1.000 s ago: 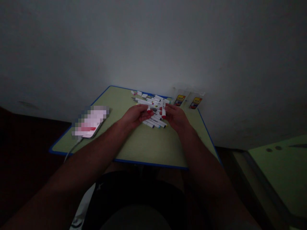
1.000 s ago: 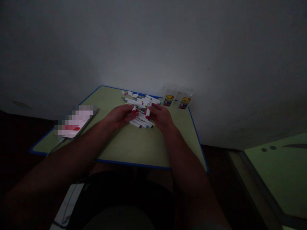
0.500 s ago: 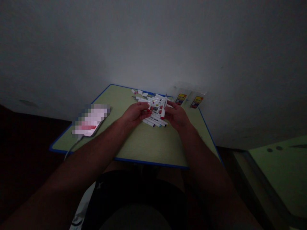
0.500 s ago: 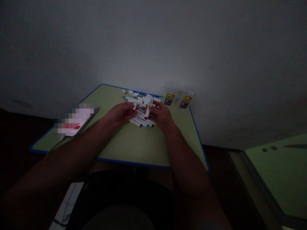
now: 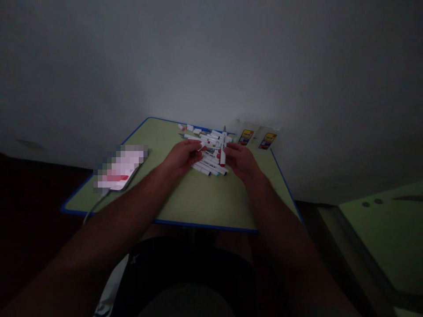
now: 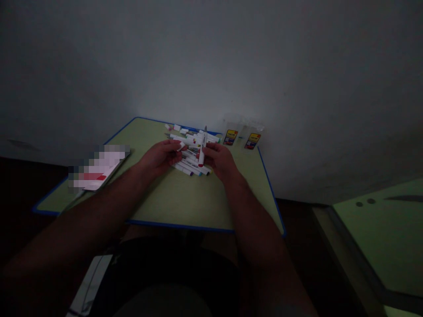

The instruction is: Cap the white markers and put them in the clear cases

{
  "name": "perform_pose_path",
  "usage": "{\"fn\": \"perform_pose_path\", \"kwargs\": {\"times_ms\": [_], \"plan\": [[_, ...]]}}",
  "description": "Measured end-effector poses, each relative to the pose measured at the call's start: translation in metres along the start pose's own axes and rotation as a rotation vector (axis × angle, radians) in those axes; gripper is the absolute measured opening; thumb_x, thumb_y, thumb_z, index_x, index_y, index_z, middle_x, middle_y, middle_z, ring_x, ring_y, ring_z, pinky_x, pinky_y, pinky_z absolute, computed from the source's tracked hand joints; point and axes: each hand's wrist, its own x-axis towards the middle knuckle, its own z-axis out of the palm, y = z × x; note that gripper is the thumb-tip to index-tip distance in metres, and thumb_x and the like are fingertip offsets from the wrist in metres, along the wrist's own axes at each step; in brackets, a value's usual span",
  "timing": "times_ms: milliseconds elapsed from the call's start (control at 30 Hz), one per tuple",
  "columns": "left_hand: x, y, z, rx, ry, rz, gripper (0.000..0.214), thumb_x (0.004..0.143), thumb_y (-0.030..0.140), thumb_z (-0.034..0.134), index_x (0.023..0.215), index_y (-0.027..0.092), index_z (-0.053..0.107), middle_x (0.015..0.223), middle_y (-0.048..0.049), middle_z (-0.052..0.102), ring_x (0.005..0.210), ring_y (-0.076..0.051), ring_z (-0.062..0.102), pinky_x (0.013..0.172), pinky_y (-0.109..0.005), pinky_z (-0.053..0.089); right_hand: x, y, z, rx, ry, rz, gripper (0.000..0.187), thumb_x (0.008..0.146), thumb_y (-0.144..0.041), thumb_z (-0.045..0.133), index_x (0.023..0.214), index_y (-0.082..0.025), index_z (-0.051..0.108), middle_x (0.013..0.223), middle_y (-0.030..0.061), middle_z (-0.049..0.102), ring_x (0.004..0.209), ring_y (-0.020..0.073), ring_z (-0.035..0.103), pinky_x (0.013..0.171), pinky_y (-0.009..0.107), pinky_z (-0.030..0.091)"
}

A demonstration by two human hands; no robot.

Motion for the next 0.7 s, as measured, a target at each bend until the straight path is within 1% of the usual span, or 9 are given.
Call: {"fn": "perform_pose_path", "kwargs": {"times_ms": [100,200,500,600,700], "plan": [[-0.0019,0.0010,0.0010,0.004,0.009,-0.006,0.006,0.081,0.005,0.066,0.081,0.010,0.069,0.071,-0.0060,0.071,0.048,-0.008,0.057,0.046,-0.017,0.053,-0.0007,-0.0014,0.0014,0.025,0.009,0.016,0.020,0.078,-0.018,0.079,0.089,-0.018,0.062,0.080,0.0027,0.072,0.066,0.0156,0.071,0.060,0.030,0.061],[-0.0018,0.0007,0.0008,0.005,0.026,-0.018,0.006,0.083,0.007,0.065,0.083,0.010,0.070,0.070,-0.0068,0.071,0.048,-0.008,0.058,0.046,-0.017,0.053,-0.0014,-0.0022,0.0017,0.040,-0.001,0.025,0.019,0.079,-0.020,0.079,0.089,-0.017,0.063,0.077,0.0027,0.072,0.064,0.0144,0.070,0.057,0.026,0.059],[0.0038,-0.0013,-0.0033,0.004,0.009,-0.048,0.010,0.080,0.010,0.065,0.088,0.010,0.071,0.072,-0.0088,0.074,0.046,-0.009,0.057,0.043,-0.017,0.049,-0.0015,-0.0023,0.0010,0.038,-0.013,0.035,0.020,0.078,-0.019,0.077,0.091,-0.017,0.062,0.076,0.0021,0.072,0.063,0.0143,0.070,0.056,0.026,0.060],[0.0027,-0.0006,-0.0027,0.014,0.010,-0.060,0.009,0.079,0.010,0.066,0.087,0.010,0.071,0.071,-0.0076,0.073,0.045,-0.008,0.056,0.042,-0.017,0.048,-0.0025,-0.0030,0.0017,0.012,0.005,0.034,0.020,0.077,-0.017,0.076,0.092,-0.018,0.061,0.076,0.0019,0.072,0.062,0.0150,0.070,0.054,0.027,0.059],[0.0025,-0.0002,-0.0029,0.020,0.033,-0.036,0.007,0.077,0.010,0.066,0.084,0.012,0.068,0.070,-0.0041,0.071,0.043,-0.007,0.053,0.040,-0.016,0.046,-0.0033,-0.0029,0.0018,-0.071,0.017,0.036,0.024,0.074,-0.016,0.074,0.095,-0.019,0.062,0.073,0.0005,0.071,0.059,0.0156,0.069,0.049,0.025,0.056]]}}
